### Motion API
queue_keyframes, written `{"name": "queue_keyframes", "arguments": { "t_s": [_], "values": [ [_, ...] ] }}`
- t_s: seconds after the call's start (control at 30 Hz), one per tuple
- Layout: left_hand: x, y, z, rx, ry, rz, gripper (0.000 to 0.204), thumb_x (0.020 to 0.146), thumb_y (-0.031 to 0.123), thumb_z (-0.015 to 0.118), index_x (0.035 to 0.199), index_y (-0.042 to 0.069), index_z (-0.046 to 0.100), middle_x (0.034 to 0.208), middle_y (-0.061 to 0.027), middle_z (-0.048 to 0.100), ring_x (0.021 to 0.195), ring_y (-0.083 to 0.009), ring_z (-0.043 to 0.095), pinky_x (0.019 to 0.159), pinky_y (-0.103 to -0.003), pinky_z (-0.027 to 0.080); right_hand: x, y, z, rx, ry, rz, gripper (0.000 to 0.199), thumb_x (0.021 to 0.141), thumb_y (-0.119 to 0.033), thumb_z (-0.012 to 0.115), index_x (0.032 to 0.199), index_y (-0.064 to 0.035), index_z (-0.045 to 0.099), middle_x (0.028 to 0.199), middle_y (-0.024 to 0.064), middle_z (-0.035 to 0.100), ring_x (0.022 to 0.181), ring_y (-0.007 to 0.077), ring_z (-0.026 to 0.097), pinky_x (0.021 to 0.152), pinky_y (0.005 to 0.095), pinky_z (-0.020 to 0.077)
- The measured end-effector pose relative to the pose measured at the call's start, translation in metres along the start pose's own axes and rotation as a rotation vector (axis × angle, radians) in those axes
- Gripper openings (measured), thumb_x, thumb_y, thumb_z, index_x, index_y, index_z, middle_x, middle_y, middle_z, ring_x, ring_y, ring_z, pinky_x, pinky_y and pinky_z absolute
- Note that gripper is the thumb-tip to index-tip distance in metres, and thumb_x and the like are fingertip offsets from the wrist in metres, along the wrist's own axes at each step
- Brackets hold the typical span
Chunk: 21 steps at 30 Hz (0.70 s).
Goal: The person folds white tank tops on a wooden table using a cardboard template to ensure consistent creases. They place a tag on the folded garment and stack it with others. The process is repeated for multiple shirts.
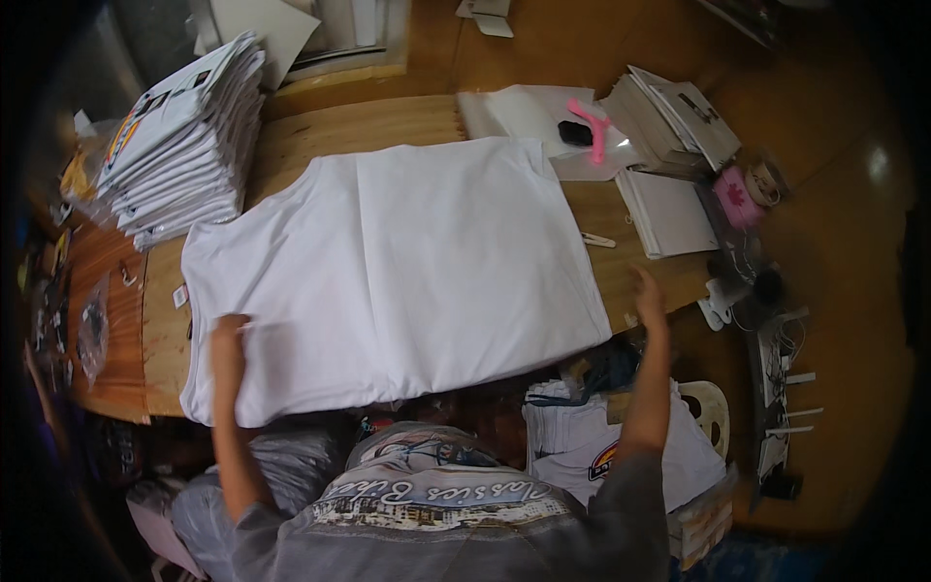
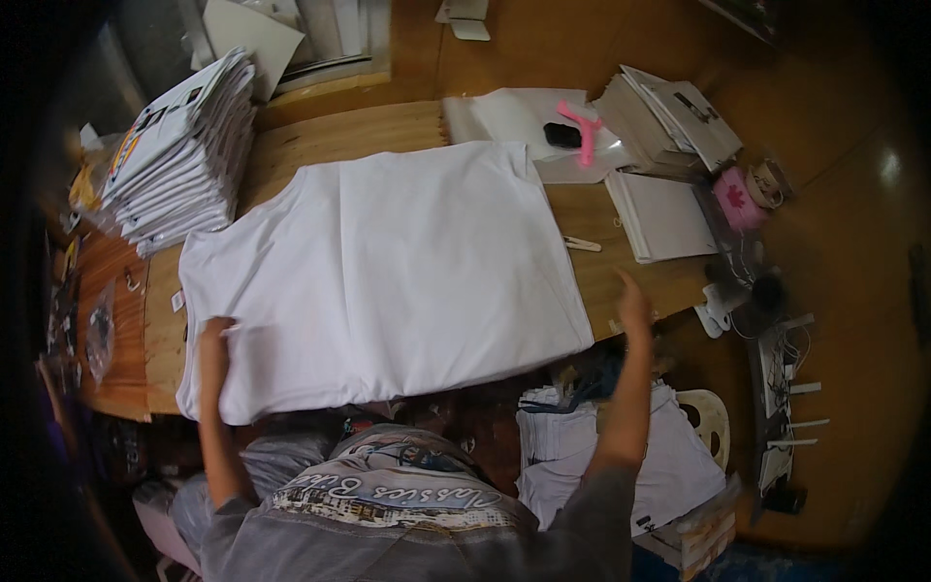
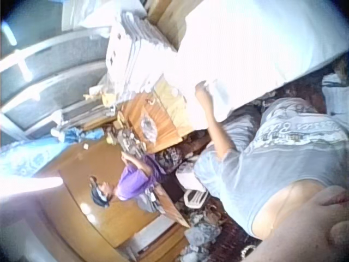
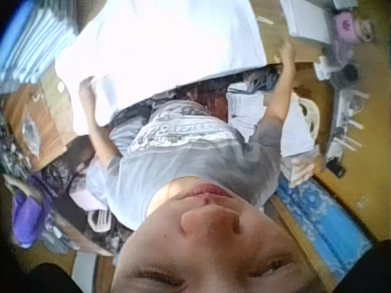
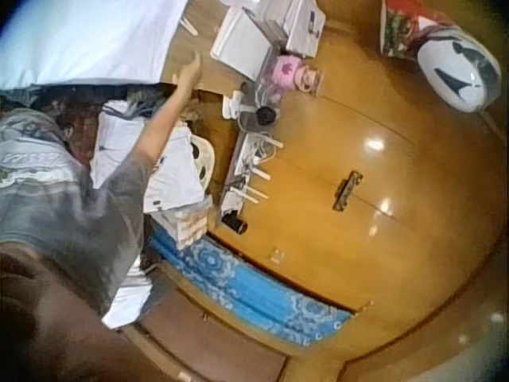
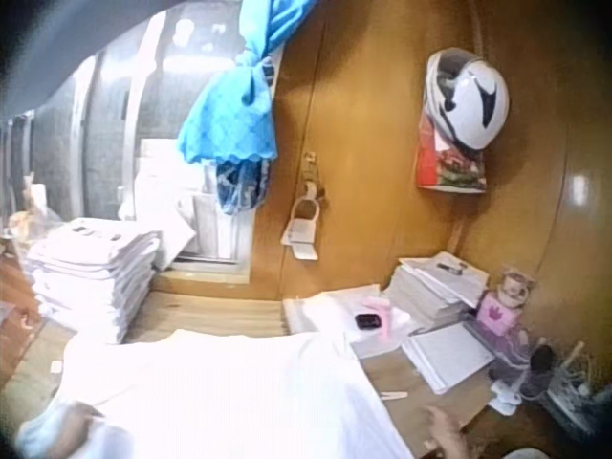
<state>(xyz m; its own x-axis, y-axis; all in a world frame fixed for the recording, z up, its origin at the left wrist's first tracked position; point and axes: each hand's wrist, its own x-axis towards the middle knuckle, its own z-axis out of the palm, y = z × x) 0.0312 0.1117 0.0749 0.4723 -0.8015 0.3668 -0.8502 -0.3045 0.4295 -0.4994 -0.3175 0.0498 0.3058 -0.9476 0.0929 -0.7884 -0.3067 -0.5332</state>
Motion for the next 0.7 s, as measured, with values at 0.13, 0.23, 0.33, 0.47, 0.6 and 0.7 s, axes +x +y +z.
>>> {"name": "queue_keyframes", "arguments": {
  "t_s": [0.13,0.23,0.33,0.47,0.6,0.7],
  "values": [
    [0.043,0.108,0.088,0.091,-0.322,0.247,0.056,0.067,0.032,0.063,0.118,0.017,0.044,0.123,-0.0071,0.04,0.118,-0.0272,0.03,0.092,-0.052,0.023,0.054,-0.045,0.056,-0.356,0.057,-0.223,0.031,0.077,-0.004,0.045,0.108,-0.0053,0.05,0.109,0.0151,0.05,0.095,0.0299,0.05,0.08,0.0365,0.0411],
    [0.045,0.125,0.12,0.145,-0.422,0.326,0.055,0.075,0.049,0.048,0.124,0.027,0.038,0.135,-0.0062,0.025,0.125,-0.033,0.017,0.093,-0.059,0.015,0.083,-0.054,0.054,-0.288,0.242,0.123,0.026,0.078,-0.015,0.051,0.102,-0.0052,0.053,0.105,0.0155,0.051,0.092,0.0312,0.05,0.079,0.0393,0.0409],
    [0.045,0.125,0.128,0.17,-0.433,0.318,0.053,0.077,0.052,0.042,0.124,0.028,0.039,0.136,-0.0052,0.021,0.125,-0.0332,0.015,0.094,-0.06,0.013,0.093,-0.066,0.054,-0.285,0.3,0.282,0.03,0.078,-0.027,0.054,0.097,-0.005,0.053,0.101,0.0188,0.052,0.089,0.0309,0.052,0.074,0.0406,0.0417],
    [0.05,0.131,0.125,0.185,-0.476,0.306,0.052,0.077,0.051,0.044,0.124,0.029,0.039,0.137,-0.0043,0.021,0.126,-0.0328,0.014,0.094,-0.059,0.012,0.074,-0.086,0.1,-0.444,0.231,0.021,0.029,0.078,-0.032,0.055,0.09,-0.0061,0.054,0.095,0.0209,0.053,0.083,0.0319,0.054,0.067,0.0415,0.0429],
    [0.051,0.138,0.128,0.187,-0.505,0.286,0.051,0.077,0.05,0.044,0.124,0.029,0.038,0.137,-0.0044,0.02,0.126,-0.0325,0.013,0.095,-0.059,0.012,0.078,-0.095,0.107,-0.352,0.15,0.299,0.03,0.079,-0.037,0.052,0.086,-0.0085,0.058,0.091,0.0189,0.055,0.078,0.0334,0.055,0.067,0.043,0.0442],
    [0.042,0.17,0.137,0.159,-0.521,0.285,0.05,0.078,0.05,0.044,0.124,0.029,0.039,0.137,-0.0048,0.021,0.126,-0.0315,0.014,0.095,-0.058,0.011,0.098,-0.074,0.083,-0.466,0.163,0.29,0.032,0.079,-0.04,0.05,0.084,-0.009,0.059,0.084,0.0165,0.058,0.077,0.0346,0.055,0.067,0.0437,0.0439]
  ]
}}
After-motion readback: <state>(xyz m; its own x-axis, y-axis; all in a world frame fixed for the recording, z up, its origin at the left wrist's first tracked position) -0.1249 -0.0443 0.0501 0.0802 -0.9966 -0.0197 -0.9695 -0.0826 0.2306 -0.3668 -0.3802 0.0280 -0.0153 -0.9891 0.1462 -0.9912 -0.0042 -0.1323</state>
